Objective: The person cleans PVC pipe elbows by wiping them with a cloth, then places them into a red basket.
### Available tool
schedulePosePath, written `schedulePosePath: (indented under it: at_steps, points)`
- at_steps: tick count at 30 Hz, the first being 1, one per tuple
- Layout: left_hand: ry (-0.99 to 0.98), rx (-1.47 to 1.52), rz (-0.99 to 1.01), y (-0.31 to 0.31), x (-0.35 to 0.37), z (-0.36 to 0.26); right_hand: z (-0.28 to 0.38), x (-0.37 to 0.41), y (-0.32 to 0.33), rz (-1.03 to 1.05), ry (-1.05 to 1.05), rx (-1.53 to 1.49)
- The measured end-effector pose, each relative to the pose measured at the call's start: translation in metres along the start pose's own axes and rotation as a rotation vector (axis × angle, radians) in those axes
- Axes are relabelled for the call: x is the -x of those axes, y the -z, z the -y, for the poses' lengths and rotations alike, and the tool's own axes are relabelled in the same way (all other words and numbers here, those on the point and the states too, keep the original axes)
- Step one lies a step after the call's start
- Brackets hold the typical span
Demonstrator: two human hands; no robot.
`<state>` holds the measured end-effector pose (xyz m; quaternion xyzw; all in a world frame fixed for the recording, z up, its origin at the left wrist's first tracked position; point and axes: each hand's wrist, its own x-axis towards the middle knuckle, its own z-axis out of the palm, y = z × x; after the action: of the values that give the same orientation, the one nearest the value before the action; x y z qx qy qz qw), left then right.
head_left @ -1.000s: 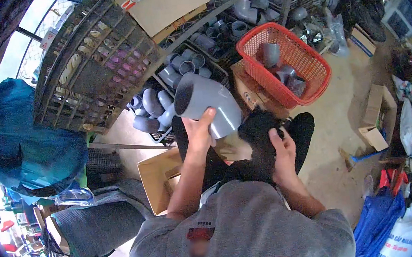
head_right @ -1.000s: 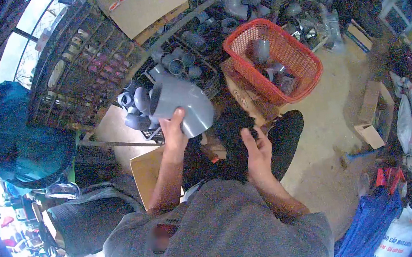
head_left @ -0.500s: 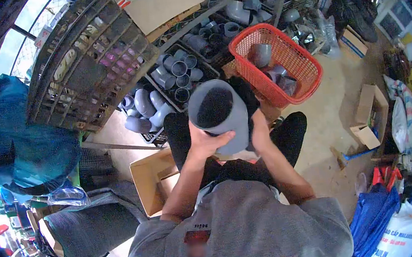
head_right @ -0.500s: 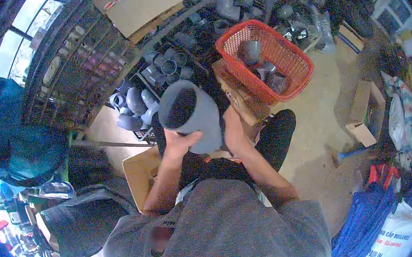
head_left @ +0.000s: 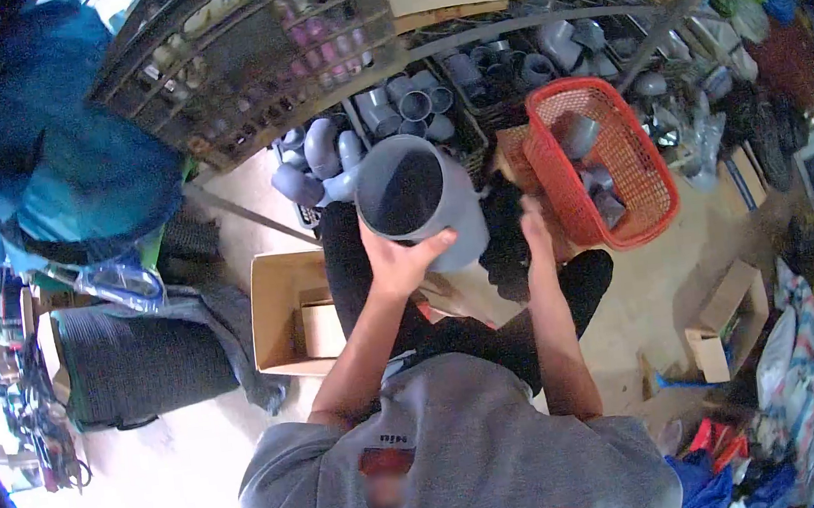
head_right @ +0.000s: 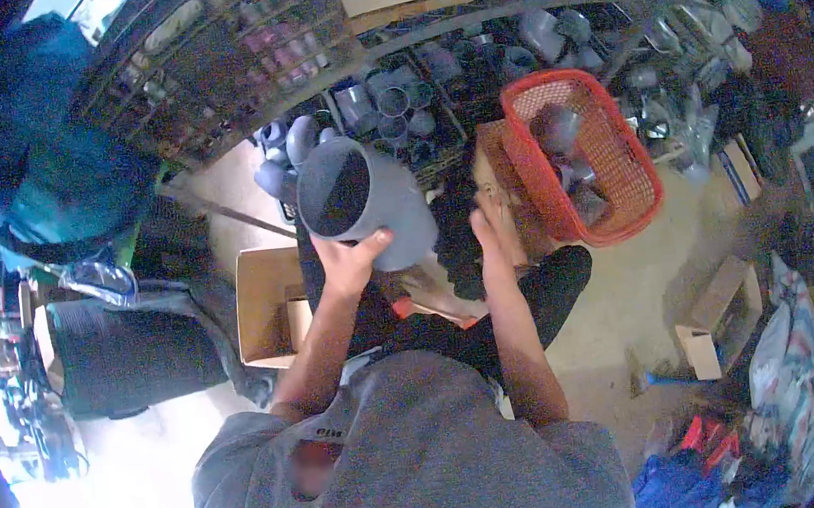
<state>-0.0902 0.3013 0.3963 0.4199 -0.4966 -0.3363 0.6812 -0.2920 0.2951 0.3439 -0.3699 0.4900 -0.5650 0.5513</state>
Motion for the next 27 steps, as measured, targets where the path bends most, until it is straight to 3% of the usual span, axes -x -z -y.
schedulePosePath:
  at_steps: [2,3,4,6,8,10,11,12,14,15,16,18,20,22,23,24,26,27]
  points:
    - [0.143,0.172,0.033,-0.002,0.015,0.008,0.008,0.008,-0.011,0.428,0.037,-0.166]
    - [0.247,0.247,0.050,-0.006,0.022,0.010,-0.011,0.021,-0.009,0.389,-0.116,-0.339]
    - [0.246,0.248,0.049,-0.007,0.030,0.020,-0.043,0.025,0.003,0.463,-0.111,-0.248]
    - [0.242,0.015,0.181,-0.013,0.033,0.032,-0.042,0.026,-0.001,0.352,-0.240,-0.375]
    - [0.349,0.168,0.259,-0.014,0.020,0.023,-0.028,0.028,0.002,0.313,-0.213,-0.359]
    - [0.155,-0.213,0.686,-0.007,-0.007,0.016,-0.008,0.035,0.000,0.269,-0.193,-0.349]
    - [0.077,-0.257,0.763,-0.008,-0.014,0.004,-0.001,0.042,-0.004,0.169,-0.198,-0.427]
    - [0.082,-0.250,0.773,-0.011,-0.014,0.006,0.003,0.047,-0.004,0.071,-0.203,-0.501]
    - [0.261,-0.016,0.741,-0.013,-0.015,0.013,-0.002,0.044,0.006,0.077,-0.181,-0.590]
    - [0.206,0.000,0.702,-0.013,-0.013,0.025,-0.006,0.042,0.009,0.093,-0.162,-0.682]
    - [0.211,-0.002,0.704,-0.012,-0.011,0.033,-0.008,0.041,0.010,0.090,-0.165,-0.685]
    - [0.311,-0.254,0.906,-0.009,-0.010,0.049,-0.014,0.036,0.011,-0.173,-0.209,-0.667]
    - [0.273,-0.136,0.804,-0.009,0.002,0.077,-0.038,0.030,0.024,-0.172,-0.214,-0.638]
    - [0.061,-0.492,0.910,-0.003,0.006,0.087,-0.043,0.033,0.027,-0.170,-0.223,-0.606]
    - [0.041,-0.316,0.757,-0.002,0.012,0.108,-0.038,0.036,0.025,-0.181,-0.255,-0.555]
    - [0.041,-0.315,0.757,0.001,0.010,0.108,-0.034,0.036,0.025,-0.192,-0.284,-0.503]
    - [0.268,-0.320,0.519,0.009,0.007,0.108,-0.045,0.034,0.027,-0.202,-0.274,-0.529]
    - [0.270,-0.320,0.524,0.005,0.008,0.109,-0.043,0.034,0.025,-0.210,-0.263,-0.555]
